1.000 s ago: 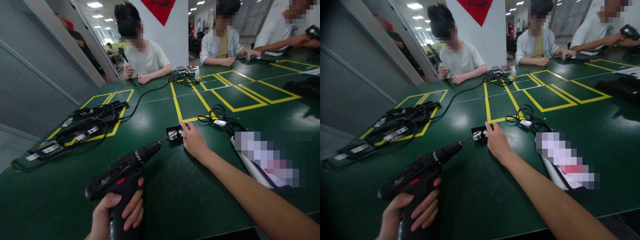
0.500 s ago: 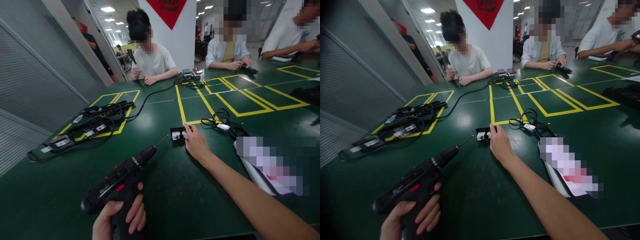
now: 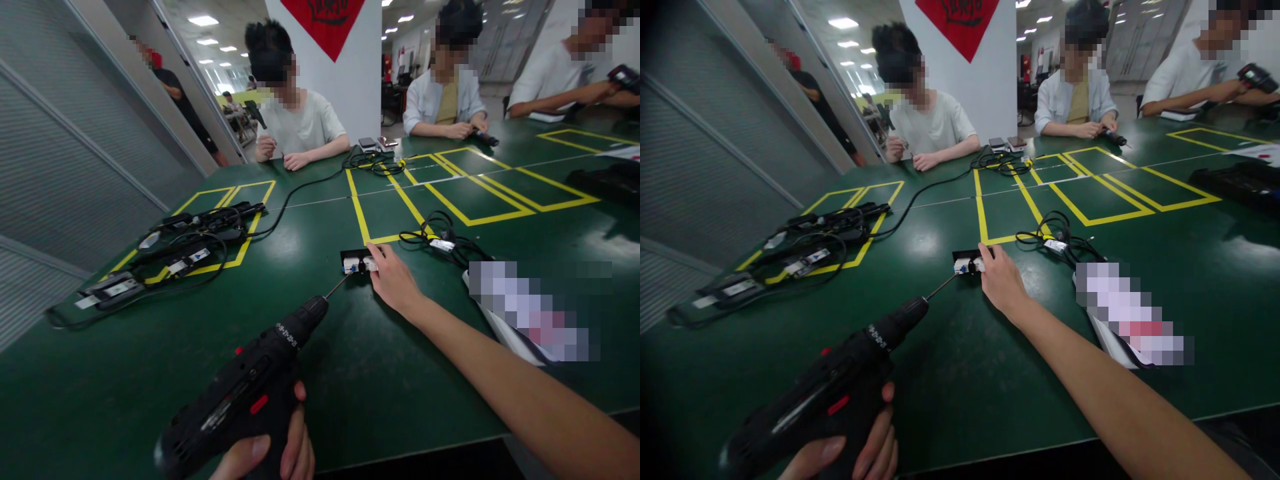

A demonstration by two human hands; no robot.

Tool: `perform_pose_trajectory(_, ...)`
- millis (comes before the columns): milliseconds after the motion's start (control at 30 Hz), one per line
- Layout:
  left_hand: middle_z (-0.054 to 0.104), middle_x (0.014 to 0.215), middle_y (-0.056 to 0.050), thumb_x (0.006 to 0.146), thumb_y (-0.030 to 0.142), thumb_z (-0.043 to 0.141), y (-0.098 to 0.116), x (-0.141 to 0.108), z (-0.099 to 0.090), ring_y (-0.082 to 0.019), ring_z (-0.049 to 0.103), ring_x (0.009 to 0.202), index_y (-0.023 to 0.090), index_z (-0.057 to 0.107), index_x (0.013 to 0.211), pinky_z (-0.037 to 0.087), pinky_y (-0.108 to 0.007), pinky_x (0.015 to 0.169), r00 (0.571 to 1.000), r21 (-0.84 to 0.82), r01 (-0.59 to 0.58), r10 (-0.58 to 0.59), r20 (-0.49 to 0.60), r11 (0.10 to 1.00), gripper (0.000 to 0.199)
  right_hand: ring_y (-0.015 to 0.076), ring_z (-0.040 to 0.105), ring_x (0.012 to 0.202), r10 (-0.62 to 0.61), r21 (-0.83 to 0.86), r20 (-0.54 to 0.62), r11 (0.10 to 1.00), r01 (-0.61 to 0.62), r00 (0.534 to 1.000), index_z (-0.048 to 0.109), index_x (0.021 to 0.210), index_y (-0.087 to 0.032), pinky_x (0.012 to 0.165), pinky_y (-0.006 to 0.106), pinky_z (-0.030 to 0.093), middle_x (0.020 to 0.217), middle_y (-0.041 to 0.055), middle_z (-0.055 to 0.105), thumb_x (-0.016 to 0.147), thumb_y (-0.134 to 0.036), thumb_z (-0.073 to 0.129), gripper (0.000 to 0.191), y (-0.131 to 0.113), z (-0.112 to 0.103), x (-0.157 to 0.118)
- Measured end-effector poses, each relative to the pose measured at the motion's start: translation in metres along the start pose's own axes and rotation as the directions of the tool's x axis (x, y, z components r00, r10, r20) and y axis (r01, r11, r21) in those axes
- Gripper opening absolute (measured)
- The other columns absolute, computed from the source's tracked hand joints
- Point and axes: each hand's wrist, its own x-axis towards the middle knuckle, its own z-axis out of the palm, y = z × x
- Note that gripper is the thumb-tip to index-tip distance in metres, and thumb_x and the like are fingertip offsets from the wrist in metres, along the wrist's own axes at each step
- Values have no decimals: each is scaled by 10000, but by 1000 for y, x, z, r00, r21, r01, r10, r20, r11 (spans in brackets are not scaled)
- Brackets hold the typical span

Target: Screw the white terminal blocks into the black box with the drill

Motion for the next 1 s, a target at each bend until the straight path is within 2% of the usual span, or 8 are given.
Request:
perform_pose_trajectory(167,520,577,-23,798,340,473,-2,8,1,-172,519,441,123,468,1127,448,-359,505,999,37,1,-3,40,999,394,260,530,993,-12,-6,6,1000,12,1000,356,1356,-149,829,373,464,1180,148,493,821,-97,456,547,0,-1,-2)
perform_pose_trajectory(367,506,578,-18,811,313,439,-1,9,1,-174,512,439,121,469,1117,429,-356,505,1000,19,-1,1,21,1000,363,254,533,983,-27,-9,8,1000,27,1000,367,1343,-148,839,369,465,1170,142,496,819,-92,459,535,1,-2,-4)
perform_pose_trajectory(533,485,577,-12,815,314,419,1,10,-2,-153,486,431,119,476,1111,420,-342,495,999,-41,50,-49,8,998,360,259,526,1007,-36,-1,1,999,36,999,365,1341,-142,859,382,459,1167,145,501,822,-82,443,528,2,-2,-4)
perform_pose_trajectory(767,462,567,-4,813,310,420,2,10,-3,-149,478,437,126,493,1081,414,-337,494,997,-36,71,-70,18,997,334,252,520,1029,-33,37,5,999,33,999,377,1331,-143,887,381,450,1169,143,504,815,-74,447,525,2,-2,-3)
perform_pose_trajectory(1000,496,583,-16,813,313,429,1,11,2,-160,500,446,122,486,1087,414,-339,506,999,10,32,-32,34,999,339,247,518,1034,-32,43,2,999,32,999,389,1318,-142,889,373,448,1168,140,504,812,-60,443,516,2,-1,-3)
